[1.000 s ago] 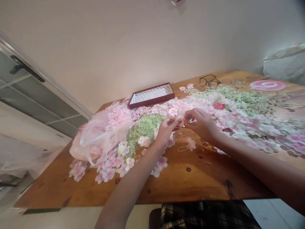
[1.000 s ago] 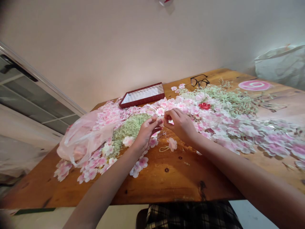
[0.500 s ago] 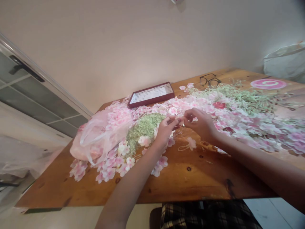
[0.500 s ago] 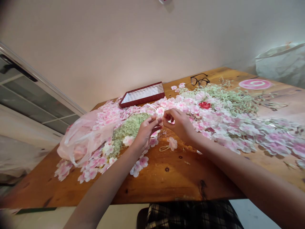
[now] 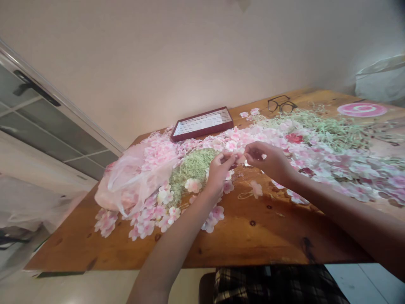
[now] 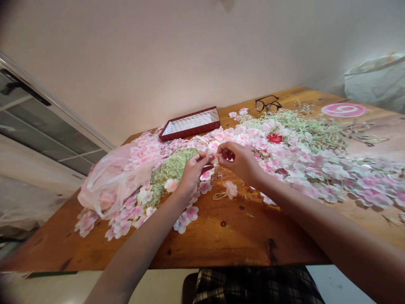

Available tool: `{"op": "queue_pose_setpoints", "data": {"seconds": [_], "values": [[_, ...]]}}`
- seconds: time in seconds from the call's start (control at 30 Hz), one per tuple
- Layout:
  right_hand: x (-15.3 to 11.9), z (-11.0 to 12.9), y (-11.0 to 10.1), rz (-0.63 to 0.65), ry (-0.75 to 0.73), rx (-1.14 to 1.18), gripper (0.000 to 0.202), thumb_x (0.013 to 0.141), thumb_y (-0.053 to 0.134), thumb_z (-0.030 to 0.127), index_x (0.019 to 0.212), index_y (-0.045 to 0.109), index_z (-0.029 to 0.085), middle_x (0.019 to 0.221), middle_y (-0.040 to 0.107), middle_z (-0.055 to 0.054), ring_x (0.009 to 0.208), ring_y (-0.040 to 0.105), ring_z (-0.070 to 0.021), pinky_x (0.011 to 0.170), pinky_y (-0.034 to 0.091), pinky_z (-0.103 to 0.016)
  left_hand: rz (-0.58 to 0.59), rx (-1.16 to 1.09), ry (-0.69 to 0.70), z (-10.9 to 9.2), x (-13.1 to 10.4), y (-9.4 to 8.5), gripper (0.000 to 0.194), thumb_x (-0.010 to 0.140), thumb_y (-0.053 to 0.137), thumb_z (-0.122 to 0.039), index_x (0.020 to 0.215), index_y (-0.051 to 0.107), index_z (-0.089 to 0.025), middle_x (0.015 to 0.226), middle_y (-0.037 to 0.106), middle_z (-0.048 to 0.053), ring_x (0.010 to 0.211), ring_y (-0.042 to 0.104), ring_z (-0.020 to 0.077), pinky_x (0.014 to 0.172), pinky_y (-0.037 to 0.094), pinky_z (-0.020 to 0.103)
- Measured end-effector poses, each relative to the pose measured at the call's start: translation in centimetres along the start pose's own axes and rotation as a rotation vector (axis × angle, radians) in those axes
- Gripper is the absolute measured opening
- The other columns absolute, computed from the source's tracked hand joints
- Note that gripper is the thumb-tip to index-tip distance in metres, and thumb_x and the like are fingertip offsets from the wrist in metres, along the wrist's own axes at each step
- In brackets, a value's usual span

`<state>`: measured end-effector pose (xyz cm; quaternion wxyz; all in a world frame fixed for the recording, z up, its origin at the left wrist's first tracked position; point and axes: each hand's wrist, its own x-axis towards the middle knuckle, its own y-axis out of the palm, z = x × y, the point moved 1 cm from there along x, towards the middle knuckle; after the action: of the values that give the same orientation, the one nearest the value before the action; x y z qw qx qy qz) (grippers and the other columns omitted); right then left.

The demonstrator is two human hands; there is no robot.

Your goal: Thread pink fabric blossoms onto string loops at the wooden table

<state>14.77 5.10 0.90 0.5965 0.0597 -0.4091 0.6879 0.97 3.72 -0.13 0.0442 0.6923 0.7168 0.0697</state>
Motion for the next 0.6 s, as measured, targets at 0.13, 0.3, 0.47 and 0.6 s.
{"op": "queue_pose_setpoints", "data": {"seconds": [0.13, 0.3, 0.47, 0.6], "values": [[0.07, -0.30, 0.01, 0.017, -0.004, -0.005, 0.007, 0.073, 0.047, 0.024, 0.072, 0.050, 0.018, 0.058, 0.045, 0.001, 0.052, 0.039, -0.0089, 0.049, 0.032, -0.022, 0.021, -0.008, 0.006, 0.00, -0.05, 0.04, 0.016, 0.062, 0.060, -0.028, 0.070, 0.055, -0.015, 0.076, 0.058, 0.001, 0.070, 0.053, 0.0091, 0.074, 0.042, 0.027], [0.21, -0.35, 0.06, 0.054, 0.067, 0.011, 0.008, 0.073, 0.047, 0.025, 0.072, 0.051, 0.018, 0.058, 0.048, 0.001, 0.051, 0.039, -0.0083, 0.049, 0.032, -0.022, 0.027, -0.017, 0.004, -0.16, -0.16, 0.11, 0.017, 0.063, 0.060, -0.029, 0.070, 0.054, -0.016, 0.080, 0.060, 0.002, 0.074, 0.055, 0.0103, 0.075, 0.042, 0.027], [0.28, -0.22, 0.07, 0.057, 0.148, 0.047, 0.008, 0.073, 0.047, 0.025, 0.072, 0.051, 0.018, 0.059, 0.050, 0.001, 0.052, 0.041, -0.0088, 0.049, 0.033, -0.022, 0.044, -0.034, 0.022, -0.31, -0.27, 0.15, 0.017, 0.062, 0.061, -0.029, 0.071, 0.054, -0.017, 0.079, 0.059, 0.001, 0.074, 0.055, 0.0102, 0.076, 0.042, 0.028], [0.25, -0.35, 0.11, 0.039, 0.160, 0.039, 0.010, 0.073, 0.046, 0.026, 0.073, 0.052, 0.017, 0.058, 0.049, 0.001, 0.051, 0.040, -0.0084, 0.048, 0.031, -0.022, 0.055, -0.042, 0.021, -0.24, -0.25, 0.12, 0.017, 0.062, 0.061, -0.028, 0.071, 0.054, -0.016, 0.079, 0.059, 0.001, 0.074, 0.055, 0.0105, 0.075, 0.042, 0.027]]}}
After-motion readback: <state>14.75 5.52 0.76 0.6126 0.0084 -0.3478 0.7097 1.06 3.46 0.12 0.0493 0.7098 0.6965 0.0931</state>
